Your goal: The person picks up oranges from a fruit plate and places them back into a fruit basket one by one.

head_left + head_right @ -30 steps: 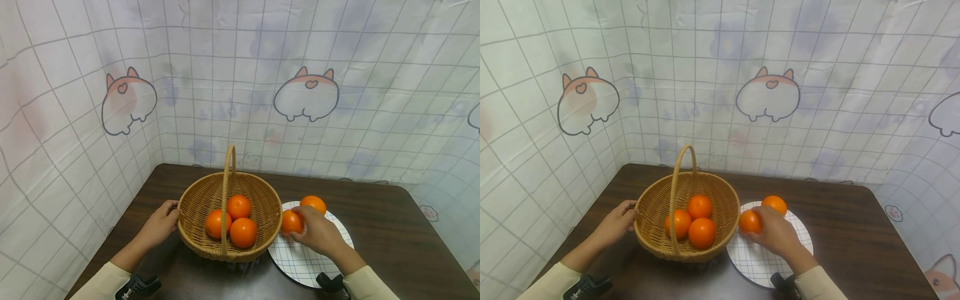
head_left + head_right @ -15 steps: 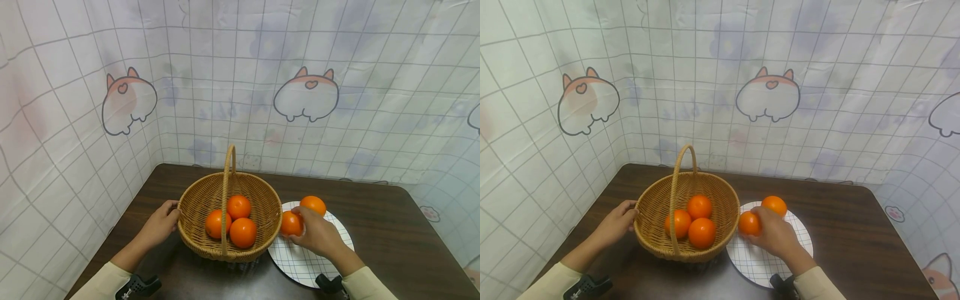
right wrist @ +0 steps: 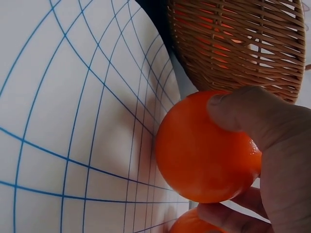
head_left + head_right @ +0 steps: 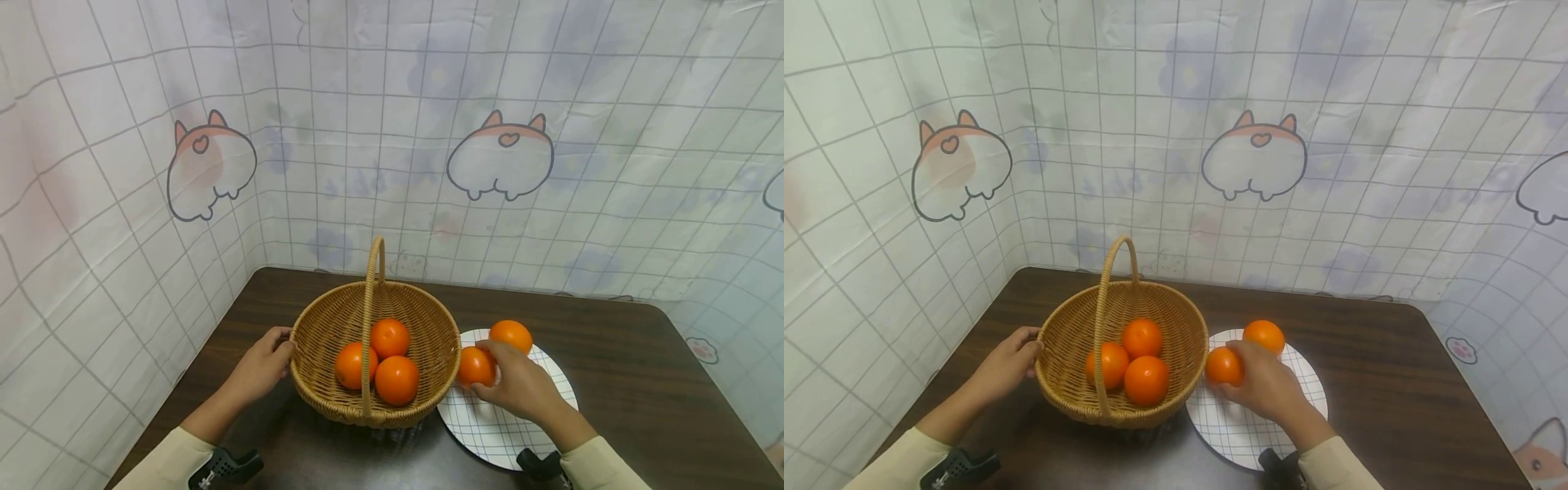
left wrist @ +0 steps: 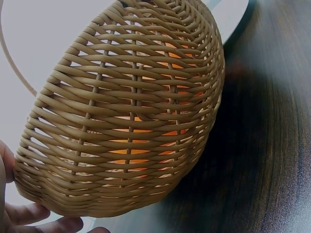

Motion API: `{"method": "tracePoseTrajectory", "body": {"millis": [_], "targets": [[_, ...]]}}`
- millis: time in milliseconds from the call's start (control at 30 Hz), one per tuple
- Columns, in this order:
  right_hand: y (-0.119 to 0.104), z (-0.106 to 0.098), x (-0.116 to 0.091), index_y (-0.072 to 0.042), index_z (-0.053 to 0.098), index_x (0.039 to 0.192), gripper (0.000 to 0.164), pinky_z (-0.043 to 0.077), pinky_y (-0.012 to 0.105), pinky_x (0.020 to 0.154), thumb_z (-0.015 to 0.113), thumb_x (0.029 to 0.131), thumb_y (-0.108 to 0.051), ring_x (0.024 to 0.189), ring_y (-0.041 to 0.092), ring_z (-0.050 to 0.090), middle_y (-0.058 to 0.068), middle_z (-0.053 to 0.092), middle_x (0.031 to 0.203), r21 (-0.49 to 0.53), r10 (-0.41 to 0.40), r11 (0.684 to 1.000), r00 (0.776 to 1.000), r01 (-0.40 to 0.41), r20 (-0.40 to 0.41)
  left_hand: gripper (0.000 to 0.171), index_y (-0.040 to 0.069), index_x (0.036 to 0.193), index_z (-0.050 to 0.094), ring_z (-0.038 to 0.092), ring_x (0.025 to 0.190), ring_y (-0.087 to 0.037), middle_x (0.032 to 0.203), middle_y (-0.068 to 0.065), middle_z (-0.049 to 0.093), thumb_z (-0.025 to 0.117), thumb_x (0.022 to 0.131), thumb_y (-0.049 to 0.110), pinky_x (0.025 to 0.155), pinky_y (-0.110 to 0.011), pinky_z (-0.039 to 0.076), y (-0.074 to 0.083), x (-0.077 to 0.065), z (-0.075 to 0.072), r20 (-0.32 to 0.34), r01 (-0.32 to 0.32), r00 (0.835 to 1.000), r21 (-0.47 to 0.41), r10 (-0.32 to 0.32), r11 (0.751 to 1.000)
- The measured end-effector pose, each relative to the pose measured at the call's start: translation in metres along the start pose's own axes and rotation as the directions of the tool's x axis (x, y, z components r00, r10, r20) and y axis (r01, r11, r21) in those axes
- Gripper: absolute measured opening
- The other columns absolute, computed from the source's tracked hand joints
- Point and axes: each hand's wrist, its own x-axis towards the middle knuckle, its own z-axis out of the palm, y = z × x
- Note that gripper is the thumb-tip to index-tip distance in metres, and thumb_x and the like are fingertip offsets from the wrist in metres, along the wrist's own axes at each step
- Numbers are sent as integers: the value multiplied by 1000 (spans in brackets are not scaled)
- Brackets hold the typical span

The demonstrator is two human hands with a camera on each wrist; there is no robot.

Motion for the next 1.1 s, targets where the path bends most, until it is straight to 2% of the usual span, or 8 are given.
{"method": "tracePoseTrajectory", "body": {"millis": [200,367,533,833,1100], "targets": [[1,-4,1,-12,61,137,73,55,51,81,89,76,-41,97,23,66,8,68,124,31,25,999,1000,-25,6,48,1,146,44,55,81,-24,101,-12,58,43,109,31,66,-36,46,0,0,0,-3,5,1000,-1,-5,1000],[1,-9,2,-11,60,138,72,56,49,80,89,78,-39,94,22,66,10,68,125,42,13,999,1000,-12,-8,48,1,146,44,56,83,-23,108,-13,58,43,109,32,69,-37,46,-1,0,1,-11,9,1000,10,-9,1000],[1,-16,3,-10,59,139,74,56,48,79,88,78,-42,88,19,64,10,68,122,47,5,999,1000,-4,-4,48,2,146,44,56,82,-23,104,-12,58,43,109,32,68,-37,46,-1,0,1,-10,8,1000,13,-8,1000],[0,-27,4,-7,57,140,75,57,44,76,87,80,-39,91,21,66,14,66,126,61,-22,998,999,23,-24,48,2,146,44,55,80,-23,99,-12,58,42,110,33,66,-37,46,-2,1,1,-1,-4,1000,5,4,1000],[-1,-34,5,-8,57,140,75,56,48,78,88,80,-41,97,26,66,13,64,128,52,-22,998,999,24,-40,47,1,145,44,55,80,-23,98,-12,58,42,110,31,64,-36,45,-2,1,1,0,1,1000,6,-1,1000]]}}
